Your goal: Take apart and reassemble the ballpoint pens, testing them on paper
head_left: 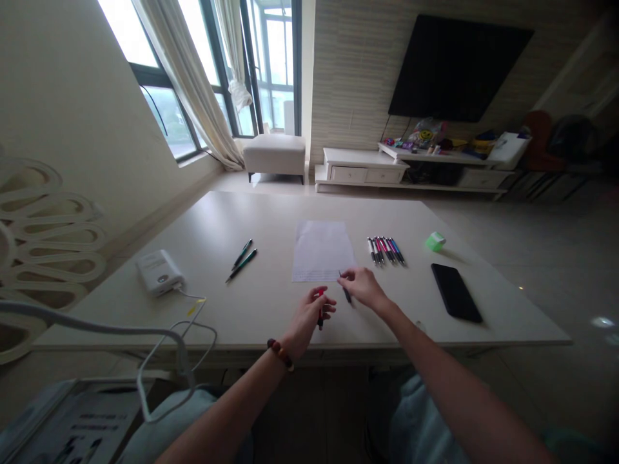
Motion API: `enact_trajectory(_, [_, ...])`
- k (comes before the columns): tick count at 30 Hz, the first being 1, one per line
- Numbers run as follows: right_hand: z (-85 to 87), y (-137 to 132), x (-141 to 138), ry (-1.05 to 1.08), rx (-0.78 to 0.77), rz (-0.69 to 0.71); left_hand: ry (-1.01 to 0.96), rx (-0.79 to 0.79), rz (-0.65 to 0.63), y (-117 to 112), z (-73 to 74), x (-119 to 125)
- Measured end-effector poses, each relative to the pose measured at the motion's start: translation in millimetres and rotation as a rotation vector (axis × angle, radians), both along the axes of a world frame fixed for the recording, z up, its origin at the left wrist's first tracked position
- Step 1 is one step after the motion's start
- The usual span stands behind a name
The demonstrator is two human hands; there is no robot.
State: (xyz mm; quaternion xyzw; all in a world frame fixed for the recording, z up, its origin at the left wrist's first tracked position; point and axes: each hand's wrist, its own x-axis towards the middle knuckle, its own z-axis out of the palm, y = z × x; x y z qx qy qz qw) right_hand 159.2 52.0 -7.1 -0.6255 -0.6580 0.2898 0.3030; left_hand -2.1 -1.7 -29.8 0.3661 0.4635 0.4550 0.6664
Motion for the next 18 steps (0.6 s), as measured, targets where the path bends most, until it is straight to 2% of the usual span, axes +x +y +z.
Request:
enact_trajectory(2, [-8.1,-3.8,-7.7,-0.203,0.031,0.013,0.071,0.013,0.036,5.0,3.6,-1.7])
enact_trajectory(5, [-13.7,-7.7,-15.4,-0.323,0.029,0.019,0.358,0.134,0.029,12.0,6.4,-2.7])
enact_trajectory(8, [-10.7,-7.7,-11.0,-0.348,0.046,-0.013,0.593,0.231,0.012,18.3,5.8,-1.4])
enact_trajectory(13, [-0.1,-5.6,9.1,-0.321,0.077,-0.111,0.758,0.331,0.023,27.8,4.3,6.3])
enact_trajectory(18, [6.4,-6.6,20.2,-0.320,0.091,-0.151,0.872,0.386,0.030,34.8,2.1,14.5])
